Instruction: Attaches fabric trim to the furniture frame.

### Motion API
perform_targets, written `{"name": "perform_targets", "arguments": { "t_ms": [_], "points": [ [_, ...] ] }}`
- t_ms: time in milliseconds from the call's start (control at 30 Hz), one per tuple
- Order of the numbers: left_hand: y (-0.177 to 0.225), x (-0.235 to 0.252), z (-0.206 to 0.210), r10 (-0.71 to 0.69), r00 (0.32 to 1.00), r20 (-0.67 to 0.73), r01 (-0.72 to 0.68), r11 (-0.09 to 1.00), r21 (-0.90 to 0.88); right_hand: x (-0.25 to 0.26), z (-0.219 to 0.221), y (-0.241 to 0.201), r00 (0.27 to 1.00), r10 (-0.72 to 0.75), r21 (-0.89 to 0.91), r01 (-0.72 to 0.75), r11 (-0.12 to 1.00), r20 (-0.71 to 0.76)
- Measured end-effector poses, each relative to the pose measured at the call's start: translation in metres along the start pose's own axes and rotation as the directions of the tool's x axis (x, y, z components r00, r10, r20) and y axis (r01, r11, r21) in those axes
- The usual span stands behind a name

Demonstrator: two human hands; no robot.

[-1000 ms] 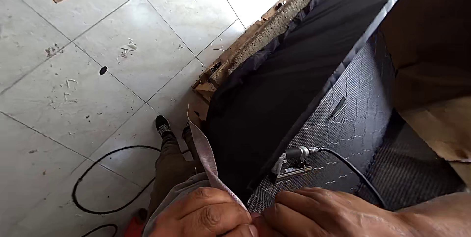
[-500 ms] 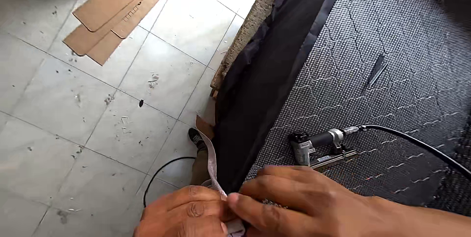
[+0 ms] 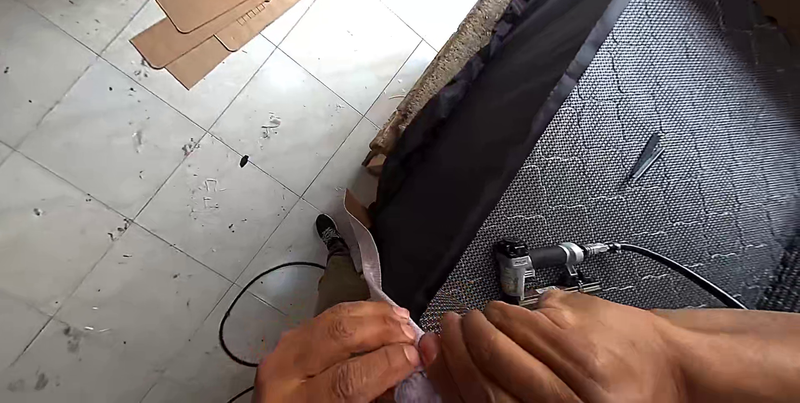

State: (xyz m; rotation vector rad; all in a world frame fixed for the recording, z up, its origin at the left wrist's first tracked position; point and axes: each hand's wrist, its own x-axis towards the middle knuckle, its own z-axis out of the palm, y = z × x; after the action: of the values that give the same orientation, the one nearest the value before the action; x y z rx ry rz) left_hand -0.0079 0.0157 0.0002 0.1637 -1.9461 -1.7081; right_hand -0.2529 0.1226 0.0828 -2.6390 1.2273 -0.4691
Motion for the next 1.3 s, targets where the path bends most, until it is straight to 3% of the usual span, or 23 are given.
{"name": "perform_targets", "arguments": {
  "t_ms": [100,233,400,600,767,933,1067,1300],
  "points": [
    [0.0,0.004,0.0,0.018,1.0,0.004,-0.018,1.0,0.002,0.004,-0.004,0.001,0.998,-0.033,-0.005,0.033,0.999,0.048],
    [-0.001,0.014,-0.008,0.047,0.991,0.124,-0.048,0.999,0.007,-0.001,-0.007,-0.001,0.996,0.009,0.098,-0.018,0.995,0.091],
    [-0.003,0.019,-0.018,0.065,0.98,0.188,-0.058,0.997,-0.043,-0.014,0.01,0.001,0.972,0.232,0.474,-0.19,0.86,-0.032],
    [0.003,0.011,-0.022,0.021,0.988,0.152,-0.034,0.996,0.086,-0.01,0.036,-0.002,0.911,0.382,0.532,-0.248,0.81,-0.158],
    [0.015,0.007,-0.014,-0.105,0.989,0.102,0.093,0.989,0.119,-0.008,0.038,0.002,0.937,0.304,0.472,-0.194,0.86,-0.169],
    [0.014,0.001,-0.009,-0.071,0.997,0.009,0.07,0.994,0.088,-0.004,0.032,0.008,0.958,0.159,0.318,-0.077,0.945,-0.24],
    [0.004,-0.006,-0.005,-0.062,0.997,-0.038,0.066,0.992,0.11,-0.002,0.02,0.01,0.989,0.021,0.09,-0.008,0.996,-0.149],
    [-0.002,0.005,-0.002,0.025,0.998,0.05,-0.027,0.999,0.038,0.001,0.002,0.012,0.997,-0.067,0.106,0.064,0.992,0.028]
  ]
}}
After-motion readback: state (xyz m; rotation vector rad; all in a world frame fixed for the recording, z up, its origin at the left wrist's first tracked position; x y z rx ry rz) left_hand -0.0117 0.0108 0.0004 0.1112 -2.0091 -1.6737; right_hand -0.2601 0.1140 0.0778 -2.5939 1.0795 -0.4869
